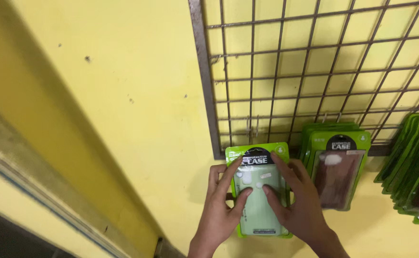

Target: The person repeatedly picks up packaged phone cases from a white plastic chair, walks to a wall-mounted grid display, and hangs them on hooks. The person then returns to the chair to retrieve more cases, continuing this cycle throughout the clip.

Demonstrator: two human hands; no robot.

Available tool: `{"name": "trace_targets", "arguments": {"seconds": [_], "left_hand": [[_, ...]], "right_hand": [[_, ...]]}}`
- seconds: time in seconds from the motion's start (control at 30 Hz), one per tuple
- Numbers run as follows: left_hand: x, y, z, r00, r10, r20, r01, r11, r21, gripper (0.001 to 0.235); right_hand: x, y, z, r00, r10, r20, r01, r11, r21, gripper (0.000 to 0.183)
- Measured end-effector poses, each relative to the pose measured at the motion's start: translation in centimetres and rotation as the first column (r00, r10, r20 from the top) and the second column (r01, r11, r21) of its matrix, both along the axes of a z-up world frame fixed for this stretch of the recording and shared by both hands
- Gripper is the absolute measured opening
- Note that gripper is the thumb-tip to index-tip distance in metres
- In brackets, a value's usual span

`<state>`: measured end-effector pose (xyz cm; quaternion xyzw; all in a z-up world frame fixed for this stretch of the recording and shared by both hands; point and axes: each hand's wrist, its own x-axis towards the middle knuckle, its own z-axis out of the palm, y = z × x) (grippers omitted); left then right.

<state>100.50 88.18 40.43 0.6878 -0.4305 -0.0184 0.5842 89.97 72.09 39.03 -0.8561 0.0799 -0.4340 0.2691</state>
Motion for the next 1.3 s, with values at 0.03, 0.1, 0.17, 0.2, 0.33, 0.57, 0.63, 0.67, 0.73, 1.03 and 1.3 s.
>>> {"name": "trace_targets", "arguments": {"seconds": [0.03, 0.1, 0.17, 0.2, 0.33, 0.57, 0.63, 0.67, 0.73, 1.03, 1.3], "left_hand": [[1.1, -0.3, 0.5, 1.000, -0.025, 0.004, 0.025, 1.000, -0.006, 0.064], [2.7, -1.0, 0.9, 0.998, -0.053, -0.013, 0.054, 0.998, 0.034, 0.065], [4.1, -1.5, 0.5, 0.996, -0.084, -0.020, 0.085, 0.996, 0.038, 0.066], [4.7, -1.9, 0.1, 0.995, -0.102, -0.013, 0.102, 0.995, 0.020, 0.067], [7.1, -3.8, -1.3, 0.982, -0.188, 0.010, 0.188, 0.982, -0.033, 0.069], [10.1, -6.3, -2.7, 0.940, 0.068, 0.334, -0.125, 0.980, 0.152, 0.067], [10.1, -6.5, -2.7, 0.917, 0.105, 0.385, -0.214, 0.944, 0.253, 0.068], [10.3, -6.4, -2.7, 0.905, 0.111, 0.411, -0.234, 0.937, 0.261, 0.068], [10.2, -6.4, -3.1, 0.883, 0.111, 0.457, -0.259, 0.925, 0.277, 0.067], [4.7, -3.2, -11.8, 1.000, 0.020, -0.022, -0.015, 0.977, 0.211, 0.061], [-5.0, -9.7, -23.5, 0.820, -0.516, -0.247, 0.549, 0.832, 0.082, 0.031]], "right_hand": [[0.8, -0.1, 0.5, 1.000, -0.001, 0.031, 0.001, 1.000, -0.015, 0.075], [1.9, -0.1, 1.2, 0.999, -0.029, -0.012, 0.030, 0.999, 0.025, 0.077], [2.7, 0.0, 1.2, 0.997, -0.066, -0.030, 0.067, 0.997, 0.033, 0.078], [3.1, 0.0, 1.1, 0.996, -0.091, -0.021, 0.091, 0.996, 0.018, 0.078], [4.4, -0.5, 0.4, 0.988, -0.151, 0.017, 0.151, 0.989, -0.004, 0.076], [8.6, -0.7, -1.1, 0.959, -0.282, -0.017, 0.283, 0.957, 0.057, 0.075], [9.4, -0.2, -1.4, 0.935, -0.345, -0.084, 0.354, 0.926, 0.134, 0.074], [9.7, 0.0, -1.5, 0.926, -0.363, -0.099, 0.373, 0.921, 0.115, 0.076], [9.8, 0.6, -2.1, 0.902, -0.410, -0.135, 0.422, 0.904, 0.071, 0.079], [1.9, 6.8, -11.3, 0.903, -0.392, -0.173, 0.419, 0.894, 0.159, 0.070], [-14.5, 3.1, -22.1, 0.634, -0.676, -0.376, 0.773, 0.558, 0.301, 0.055]]}}
